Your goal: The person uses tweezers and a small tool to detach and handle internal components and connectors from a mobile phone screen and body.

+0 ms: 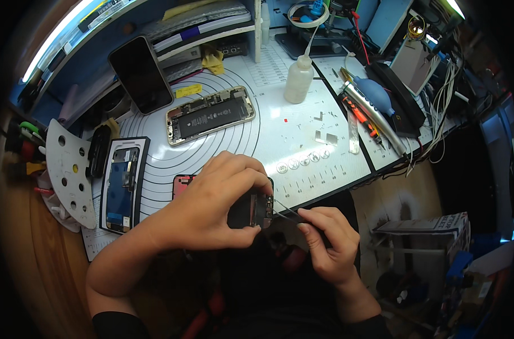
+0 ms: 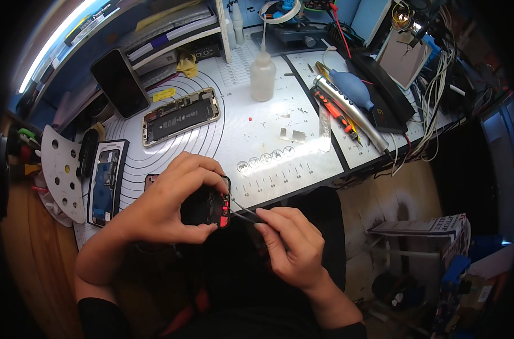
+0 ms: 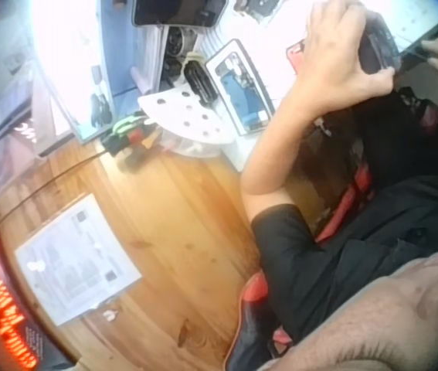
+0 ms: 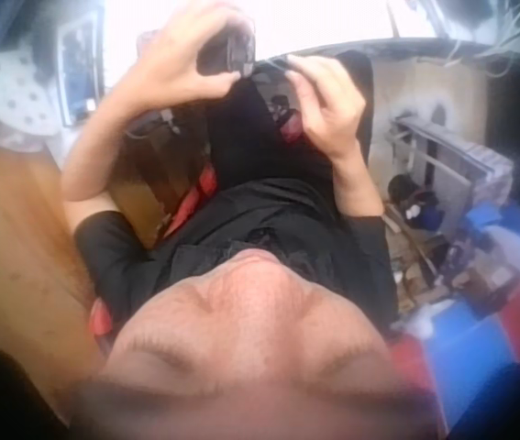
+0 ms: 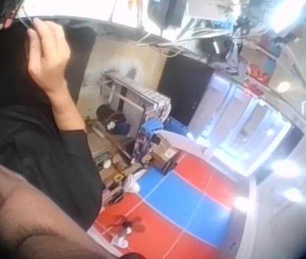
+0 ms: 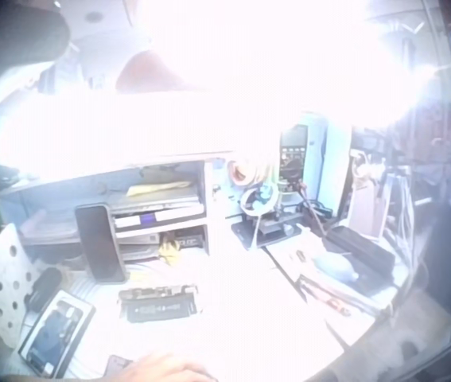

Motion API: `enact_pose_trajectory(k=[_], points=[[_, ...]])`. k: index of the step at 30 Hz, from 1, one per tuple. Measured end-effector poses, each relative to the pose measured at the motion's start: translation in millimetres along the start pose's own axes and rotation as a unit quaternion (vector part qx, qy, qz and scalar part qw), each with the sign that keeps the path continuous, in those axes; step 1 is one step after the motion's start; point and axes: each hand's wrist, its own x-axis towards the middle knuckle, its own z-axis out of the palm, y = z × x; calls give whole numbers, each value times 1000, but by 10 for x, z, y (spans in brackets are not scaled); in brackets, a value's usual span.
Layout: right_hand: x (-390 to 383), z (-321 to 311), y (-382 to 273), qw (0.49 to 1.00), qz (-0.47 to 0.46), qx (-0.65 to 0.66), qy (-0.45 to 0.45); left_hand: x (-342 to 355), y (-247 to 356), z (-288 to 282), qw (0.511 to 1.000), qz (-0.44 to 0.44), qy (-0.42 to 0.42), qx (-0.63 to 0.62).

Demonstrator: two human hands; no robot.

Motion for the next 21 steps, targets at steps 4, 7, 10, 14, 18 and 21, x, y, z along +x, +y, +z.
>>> enact_pose_trajectory(k=[4, 7, 10, 14, 18, 21], points=[[-56, 46, 61, 1000, -3, 23, 9, 7, -4, -8, 1000, 2, -5, -7], [-79, 77, 87, 999, -2, 33, 16, 10, -9, -11, 1000, 6, -4, -9], [-101, 116, 106, 999, -3, 40, 25, 8, -20, -18, 1000, 7, -4, -12], [-116, 151, 99, 998, 2, 51, 37, 16, -14, -29, 1000, 7, -4, -25], [-107, 115, 71, 998, 8, 49, 32, 11, -24, -19, 1000, 11, -1, -19], [-3, -81, -20, 998, -14, -16, 62, -6, -14, -22, 1000, 7, 21, 12]])
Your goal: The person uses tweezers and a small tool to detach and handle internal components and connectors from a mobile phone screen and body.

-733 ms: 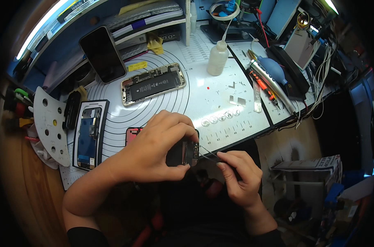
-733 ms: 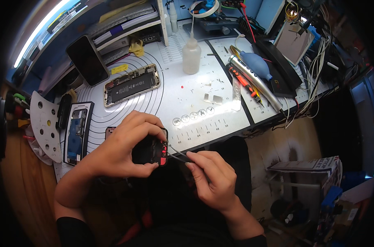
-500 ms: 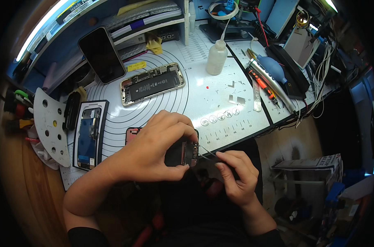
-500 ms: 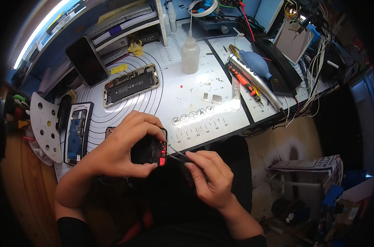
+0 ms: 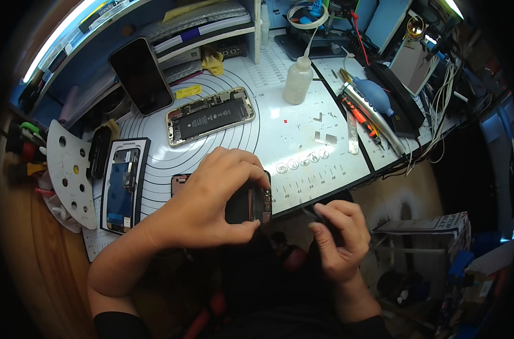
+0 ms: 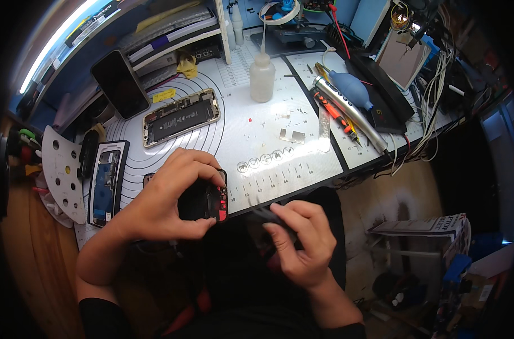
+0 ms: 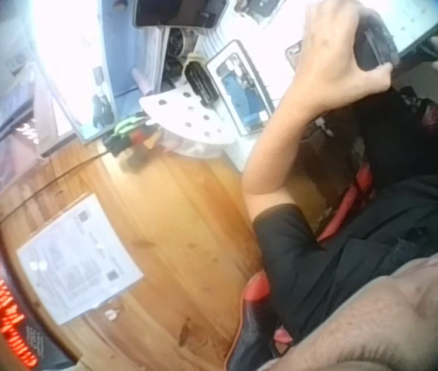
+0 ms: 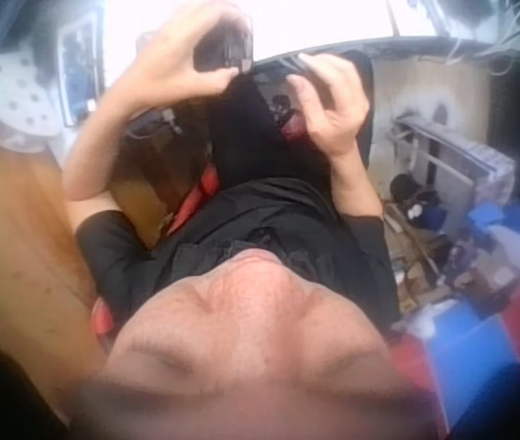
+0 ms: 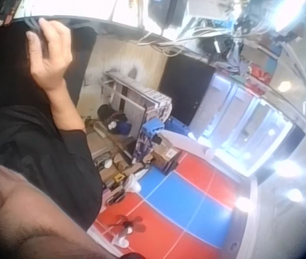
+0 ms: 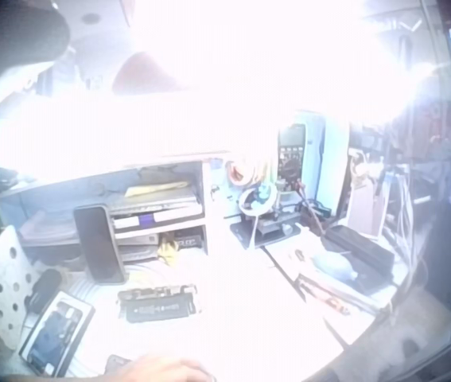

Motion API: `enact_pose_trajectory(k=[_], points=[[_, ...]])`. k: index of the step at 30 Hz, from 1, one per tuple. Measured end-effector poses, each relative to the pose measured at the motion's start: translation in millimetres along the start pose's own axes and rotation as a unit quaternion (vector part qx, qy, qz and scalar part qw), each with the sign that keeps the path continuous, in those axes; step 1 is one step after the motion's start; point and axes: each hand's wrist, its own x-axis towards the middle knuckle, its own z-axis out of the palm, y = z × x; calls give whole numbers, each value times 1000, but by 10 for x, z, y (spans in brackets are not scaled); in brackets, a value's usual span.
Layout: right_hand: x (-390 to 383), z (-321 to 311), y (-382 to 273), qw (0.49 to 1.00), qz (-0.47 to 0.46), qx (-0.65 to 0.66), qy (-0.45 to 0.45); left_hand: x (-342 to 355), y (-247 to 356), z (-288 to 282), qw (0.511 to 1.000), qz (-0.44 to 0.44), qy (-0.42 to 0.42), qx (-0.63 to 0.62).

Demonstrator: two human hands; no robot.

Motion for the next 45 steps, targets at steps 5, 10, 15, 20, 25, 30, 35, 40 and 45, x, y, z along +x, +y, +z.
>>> enact_pose_trajectory(k=[5, 10, 15, 20, 25, 30, 35, 40, 45], points=[[452, -243, 250, 991, -69, -107, -32, 3, 24, -7, 999, -27, 31, 13], [791, -245, 448, 958, -180, -185, -129, 10, 23, -5, 999, -33, 38, 12], [767, -182, 515, 958, -172, -186, -136, -4, 14, 14, 998, -33, 51, 11], [1043, -117, 520, 976, -136, -152, -78, -2, -7, 29, 999, -19, 46, 11], [1637, 111, 612, 994, -27, -94, -53, -16, -19, 17, 999, -23, 41, 10], [1860, 196, 672, 994, -5, -67, -89, 10, 5, 12, 999, -27, 36, 3], [1665, 138, 463, 997, -9, -78, -22, -3, -4, 9, 999, -29, 37, 1], [1303, -244, 389, 986, -30, -85, -140, -4, -18, 36, 999, -19, 33, 2], [1031, -235, 399, 973, -74, -128, -179, -5, -10, 62, 999, -6, 33, 2]])
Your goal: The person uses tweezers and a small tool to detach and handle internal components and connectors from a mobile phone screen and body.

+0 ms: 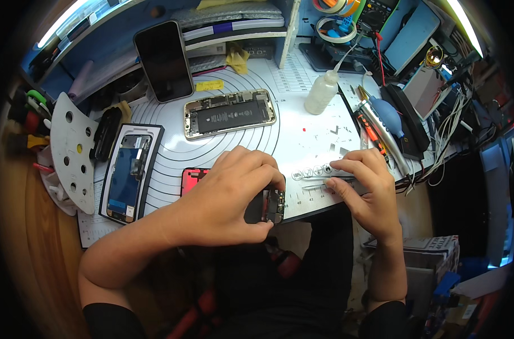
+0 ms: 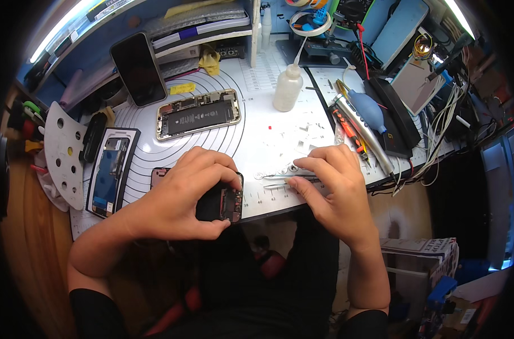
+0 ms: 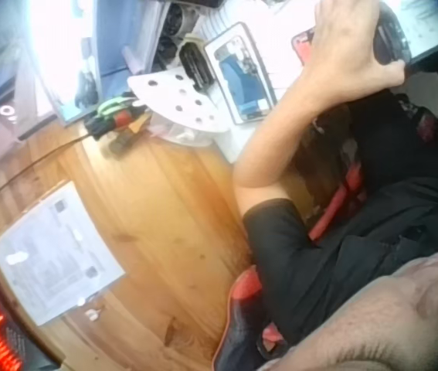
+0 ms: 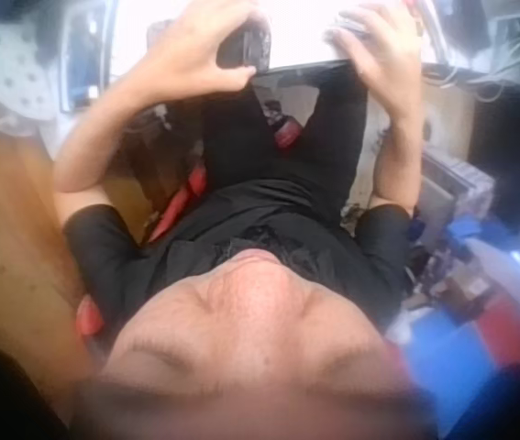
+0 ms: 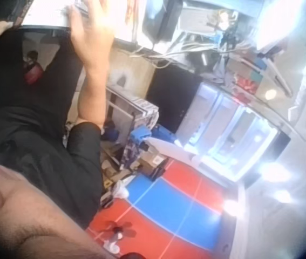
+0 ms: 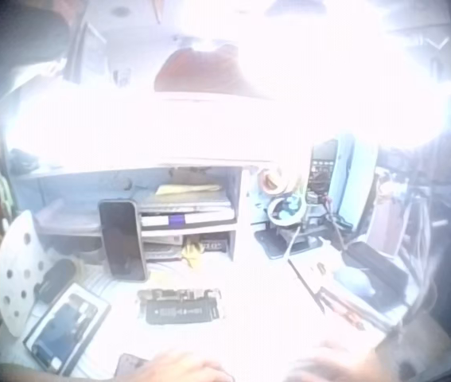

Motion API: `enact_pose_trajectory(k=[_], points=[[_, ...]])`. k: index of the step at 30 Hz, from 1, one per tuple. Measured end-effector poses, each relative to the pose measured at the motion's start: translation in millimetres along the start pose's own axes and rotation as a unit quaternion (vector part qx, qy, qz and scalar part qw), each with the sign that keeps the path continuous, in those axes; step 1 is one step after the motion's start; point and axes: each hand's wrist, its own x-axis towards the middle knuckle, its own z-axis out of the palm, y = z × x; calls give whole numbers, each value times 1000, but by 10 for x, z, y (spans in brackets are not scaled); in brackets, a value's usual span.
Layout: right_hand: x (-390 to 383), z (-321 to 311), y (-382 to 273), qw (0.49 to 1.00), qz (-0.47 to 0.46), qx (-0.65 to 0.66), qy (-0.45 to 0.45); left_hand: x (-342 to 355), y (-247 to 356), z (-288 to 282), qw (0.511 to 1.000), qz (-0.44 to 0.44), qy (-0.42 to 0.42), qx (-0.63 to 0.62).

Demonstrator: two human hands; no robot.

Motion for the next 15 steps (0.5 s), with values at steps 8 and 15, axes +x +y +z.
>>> enact_pose_trajectory(k=[8, 15], points=[[-63, 49, 16, 999, -36, -21, -24, -9, -21, 11, 1000, 6, -2, -1], [-144, 79, -101, 997, -11, 75, 31, -10, -28, 19, 1000, 7, -2, 5]])
